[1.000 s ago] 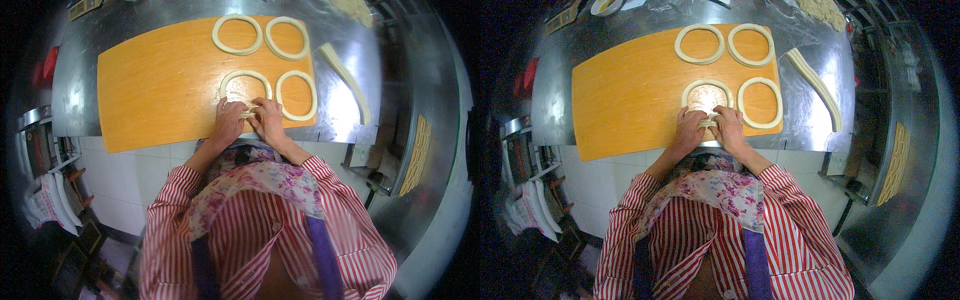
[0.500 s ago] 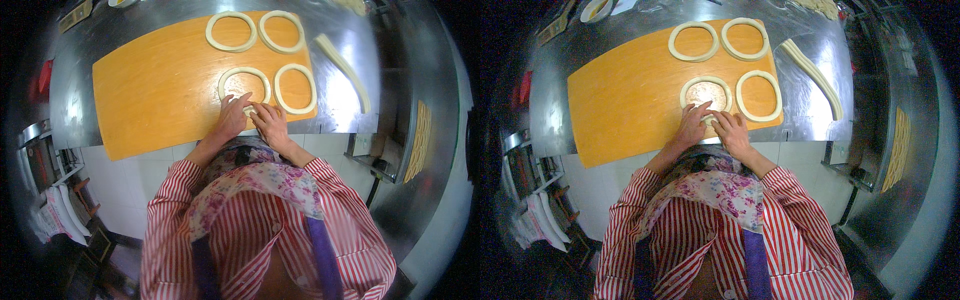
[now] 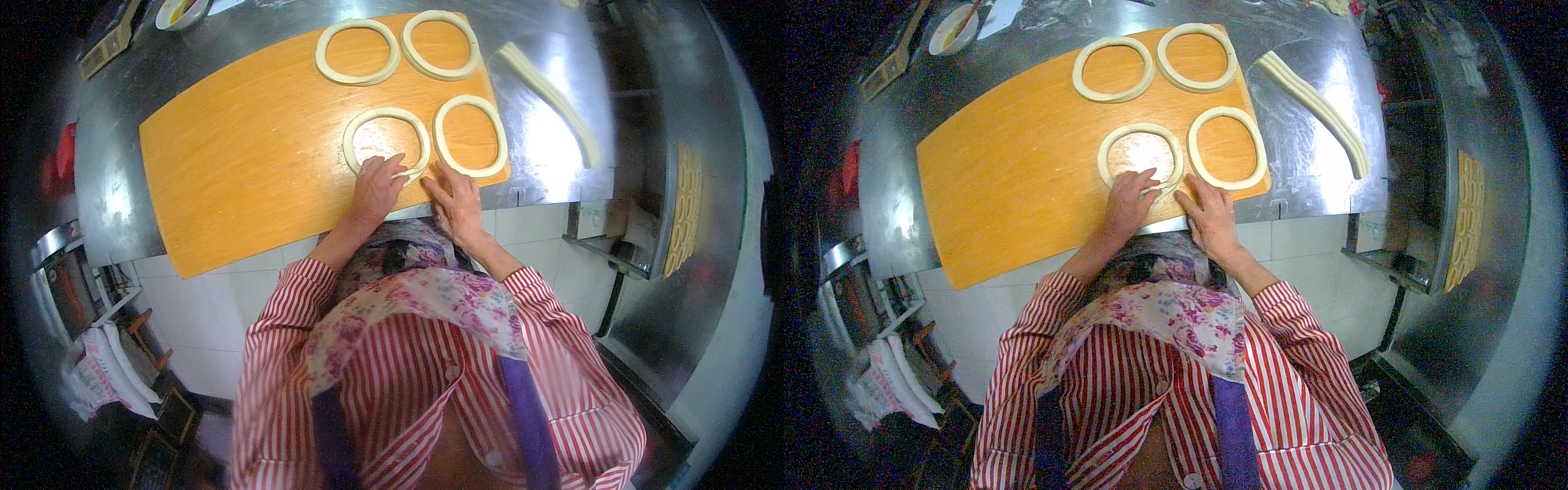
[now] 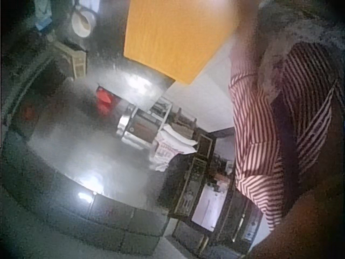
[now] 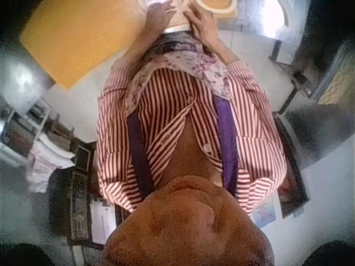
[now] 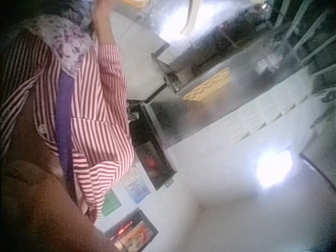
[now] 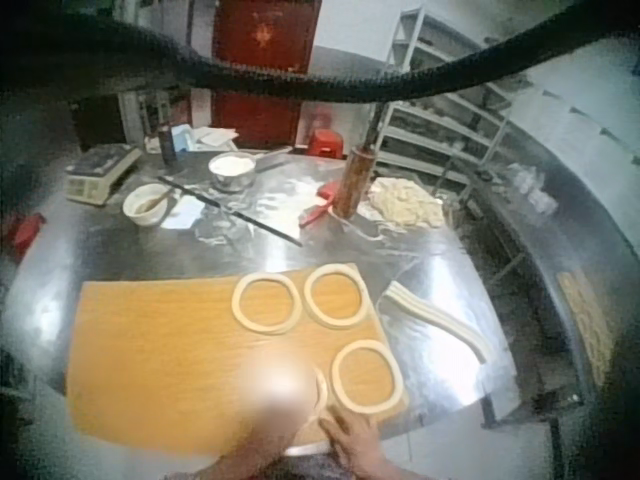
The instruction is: The person shapes long strips of dough into circular rings by hand on a wooden board. They arrange the formed rings in rows on the board and then move the board to a metal counter. Finally, the person picks up a bowl containing a yellow liquid and a brush.
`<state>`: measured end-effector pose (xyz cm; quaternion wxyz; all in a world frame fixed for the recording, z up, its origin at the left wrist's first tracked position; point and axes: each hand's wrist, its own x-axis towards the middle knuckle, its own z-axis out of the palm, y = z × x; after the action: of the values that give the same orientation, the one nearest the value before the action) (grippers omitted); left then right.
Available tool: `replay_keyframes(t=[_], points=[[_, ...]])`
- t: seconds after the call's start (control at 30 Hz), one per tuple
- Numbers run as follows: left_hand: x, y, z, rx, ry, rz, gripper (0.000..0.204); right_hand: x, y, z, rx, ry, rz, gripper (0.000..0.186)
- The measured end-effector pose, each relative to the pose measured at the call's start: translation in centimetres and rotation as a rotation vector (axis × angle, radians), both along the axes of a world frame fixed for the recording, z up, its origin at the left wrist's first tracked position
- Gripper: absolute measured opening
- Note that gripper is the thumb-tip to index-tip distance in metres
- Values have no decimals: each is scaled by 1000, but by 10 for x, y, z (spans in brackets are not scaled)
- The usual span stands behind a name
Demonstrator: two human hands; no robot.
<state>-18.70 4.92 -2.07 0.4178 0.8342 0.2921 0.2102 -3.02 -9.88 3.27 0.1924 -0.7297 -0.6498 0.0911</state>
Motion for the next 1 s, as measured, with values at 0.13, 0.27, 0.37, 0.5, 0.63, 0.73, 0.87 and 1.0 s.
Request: replay_keyframes(t=[0.13, 0.27, 0.37, 0.5, 0.63, 0.73, 0.87, 1.0], points=[[2, -6, 4, 185, 14, -29, 37, 11, -1, 5, 61, 19, -52, 55], [-11, -11, 5, 410, 83, -237, 44, 24, 21, 5, 122, 27, -175, 43], [-27, -24, 1, 577, 115, -329, 53, 32, 49, 10, 138, 84, -193, 33], [-36, -24, 5, 534, 125, -387, 60, 39, 90, 8, 101, 90, -131, 29], [-29, -2, 7, 447, 35, 123, 59, 39, 128, 11, -59, -29, -85, 24], [-13, 34, 38, 271, 356, 474, 49, 42, 145, 0, -163, -144, -74, 24], [-8, 58, 28, 27, 271, 405, 33, 47, 154, -2, -293, 49, -185, 26], [-9, 71, 70, -788, -201, 426, 26, 56, 151, 47, -336, 438, -261, 34]])
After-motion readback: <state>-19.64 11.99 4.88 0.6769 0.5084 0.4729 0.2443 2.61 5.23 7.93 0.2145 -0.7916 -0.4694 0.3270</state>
